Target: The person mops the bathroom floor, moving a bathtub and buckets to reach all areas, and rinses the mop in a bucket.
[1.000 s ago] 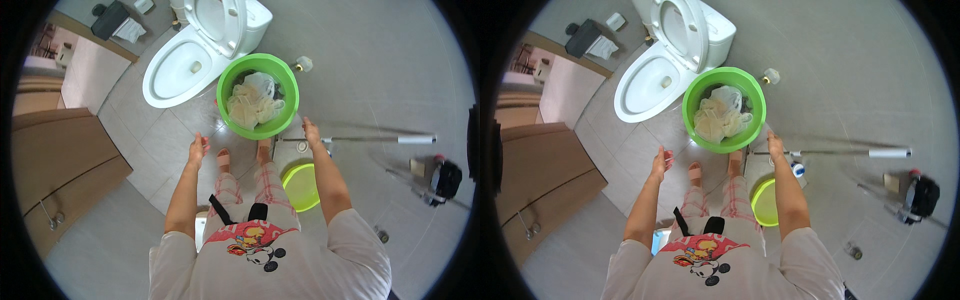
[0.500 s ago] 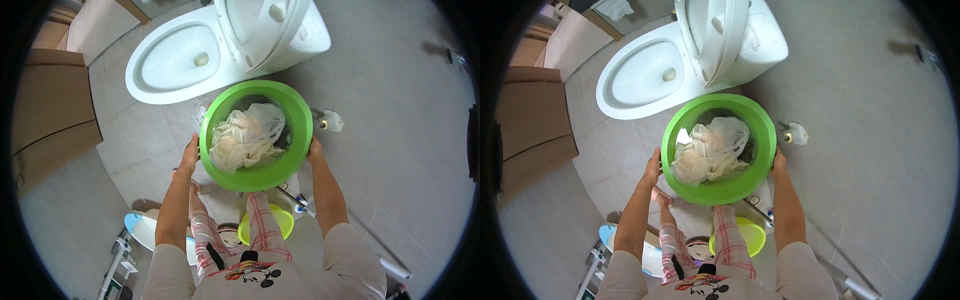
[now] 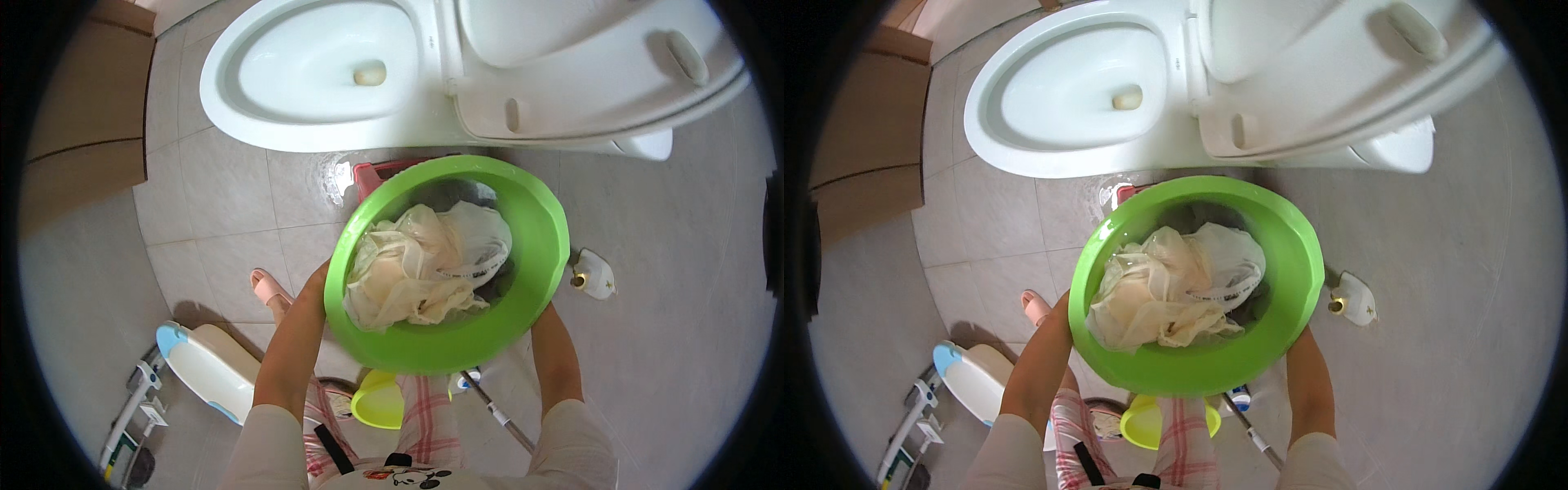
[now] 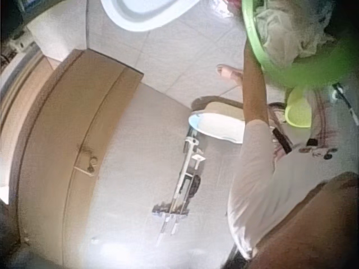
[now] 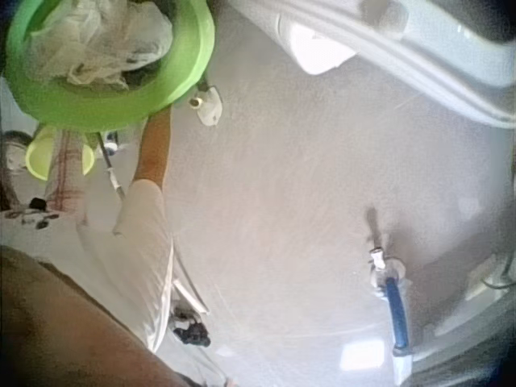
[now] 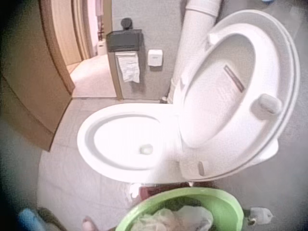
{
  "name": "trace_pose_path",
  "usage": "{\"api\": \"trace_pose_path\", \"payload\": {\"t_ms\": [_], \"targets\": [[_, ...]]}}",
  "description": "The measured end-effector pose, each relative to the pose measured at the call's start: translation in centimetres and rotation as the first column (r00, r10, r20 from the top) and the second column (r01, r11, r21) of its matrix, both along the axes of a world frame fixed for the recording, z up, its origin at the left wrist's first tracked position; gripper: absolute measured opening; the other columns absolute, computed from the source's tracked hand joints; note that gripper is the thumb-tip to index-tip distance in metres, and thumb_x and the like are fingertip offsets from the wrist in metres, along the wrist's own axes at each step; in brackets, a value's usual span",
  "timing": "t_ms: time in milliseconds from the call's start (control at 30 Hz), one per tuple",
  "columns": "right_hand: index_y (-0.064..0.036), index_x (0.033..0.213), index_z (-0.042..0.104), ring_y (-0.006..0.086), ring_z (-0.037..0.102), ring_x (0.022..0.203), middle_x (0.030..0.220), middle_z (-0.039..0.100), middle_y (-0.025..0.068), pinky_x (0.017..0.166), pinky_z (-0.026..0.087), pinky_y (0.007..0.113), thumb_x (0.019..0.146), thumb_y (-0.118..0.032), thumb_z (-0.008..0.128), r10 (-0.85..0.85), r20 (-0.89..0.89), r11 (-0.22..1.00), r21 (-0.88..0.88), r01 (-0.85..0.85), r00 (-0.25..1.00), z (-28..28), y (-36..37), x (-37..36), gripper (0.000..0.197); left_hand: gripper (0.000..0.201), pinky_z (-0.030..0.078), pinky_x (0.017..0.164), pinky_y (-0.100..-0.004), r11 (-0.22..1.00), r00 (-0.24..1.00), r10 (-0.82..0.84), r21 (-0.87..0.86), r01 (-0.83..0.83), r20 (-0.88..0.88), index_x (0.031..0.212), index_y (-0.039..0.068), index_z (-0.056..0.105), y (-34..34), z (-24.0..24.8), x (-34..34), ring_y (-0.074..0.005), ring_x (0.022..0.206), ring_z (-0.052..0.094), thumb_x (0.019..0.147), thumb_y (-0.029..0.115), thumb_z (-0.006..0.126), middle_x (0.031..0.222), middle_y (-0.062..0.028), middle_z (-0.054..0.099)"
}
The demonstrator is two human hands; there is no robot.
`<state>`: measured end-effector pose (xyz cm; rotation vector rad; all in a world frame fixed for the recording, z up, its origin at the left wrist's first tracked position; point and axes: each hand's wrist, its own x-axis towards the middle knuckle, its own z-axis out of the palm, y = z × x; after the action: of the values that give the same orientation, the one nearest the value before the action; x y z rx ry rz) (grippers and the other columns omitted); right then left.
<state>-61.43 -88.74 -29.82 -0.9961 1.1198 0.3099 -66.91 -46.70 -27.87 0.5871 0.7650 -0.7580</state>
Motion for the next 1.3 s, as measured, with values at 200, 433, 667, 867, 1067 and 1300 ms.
{"api": "trace_pose_path", "payload": {"t_ms": [200, 433, 667, 867, 1067, 1300], "targets": [[-0.0032, 0.113, 0.049, 0.0203, 0.054, 0.077, 0.096, 0.057, 0.0083, 0.067, 0.045, 0.029, 0.087, -0.035, 0.042, 0.070, 0.000, 0.997, -0.027, -0.070, 0.998, -0.8, 0.7, 1.0, 0.042, 0.062, 0.046, 0.075, -0.0318, 0.983, 0.983, 0.184, -0.015, -0.183, 0.018, 0.121, 0.003, 0.041, -0.9, -2.0, 0.1, -0.0224, 0.091, 0.054, 0.084, 0.053, 0.038, 0.111, -0.0107, 0.052], [-0.0031, 0.113, 0.049, 0.0204, 0.054, 0.077, 0.096, 0.057, 0.0084, 0.067, 0.045, 0.030, 0.087, -0.036, 0.042, 0.144, 0.011, 0.989, -0.039, -0.144, 0.989, -2.4, 1.7, 2.2, 0.042, 0.061, 0.045, 0.075, -0.0322, 0.931, 0.930, 0.363, -0.061, -0.360, 0.059, 0.121, 0.003, 0.041, -1.9, -3.2, 1.2, -0.0226, 0.092, 0.053, 0.084, 0.052, 0.040, 0.112, -0.0103, 0.051], [-0.0030, 0.114, 0.049, 0.0205, 0.054, 0.077, 0.096, 0.057, 0.0084, 0.067, 0.045, 0.030, 0.087, -0.036, 0.042, 0.195, 0.009, 0.980, -0.031, -0.194, 0.981, -4.0, 2.7, 3.2, 0.043, 0.060, 0.045, 0.076, -0.0325, 0.885, 0.883, 0.463, -0.084, -0.457, 0.073, 0.120, 0.004, 0.042, -3.4, -3.4, 1.5, -0.0228, 0.092, 0.053, 0.084, 0.051, 0.041, 0.112, -0.0100, 0.051], [-0.0030, 0.114, 0.049, 0.0206, 0.054, 0.078, 0.096, 0.057, 0.0085, 0.067, 0.045, 0.030, 0.087, -0.036, 0.043, 0.211, -0.013, 0.977, -0.016, -0.211, 0.977, -5.1, 3.4, 2.9, 0.043, 0.058, 0.044, 0.077, -0.0328, 0.857, 0.856, 0.514, -0.075, -0.509, 0.057, 0.120, 0.004, 0.042, -3.9, -3.5, 1.1, -0.0230, 0.093, 0.052, 0.083, 0.050, 0.042, 0.112, -0.0097, 0.050], [-0.0029, 0.114, 0.048, 0.0206, 0.055, 0.078, 0.096, 0.057, 0.0085, 0.068, 0.045, 0.030, 0.086, -0.036, 0.043, 0.256, -0.029, 0.967, -0.005, -0.256, 0.966, -4.9, 4.4, 3.8, 0.044, 0.057, 0.044, 0.077, -0.0331, 0.818, 0.817, 0.575, -0.039, -0.574, 0.026, 0.120, 0.005, 0.043, -3.0, -2.2, -0.2, -0.0232, 0.094, 0.052, 0.083, 0.049, 0.043, 0.113, -0.0094, 0.050], [-0.0028, 0.114, 0.048, 0.0207, 0.055, 0.079, 0.096, 0.057, 0.0086, 0.068, 0.045, 0.030, 0.086, -0.037, 0.043, 0.343, -0.053, 0.939, 0.016, -0.342, 0.938, -3.1, 7.5, 4.9, 0.044, 0.056, 0.044, 0.078, -0.0334, 0.737, 0.738, 0.675, 0.071, -0.673, -0.013, 0.119, 0.005, 0.043, -0.6, 0.6, -3.3, -0.0234, 0.094, 0.051, 0.083, 0.048, 0.044, 0.113, -0.0090, 0.050]]}}
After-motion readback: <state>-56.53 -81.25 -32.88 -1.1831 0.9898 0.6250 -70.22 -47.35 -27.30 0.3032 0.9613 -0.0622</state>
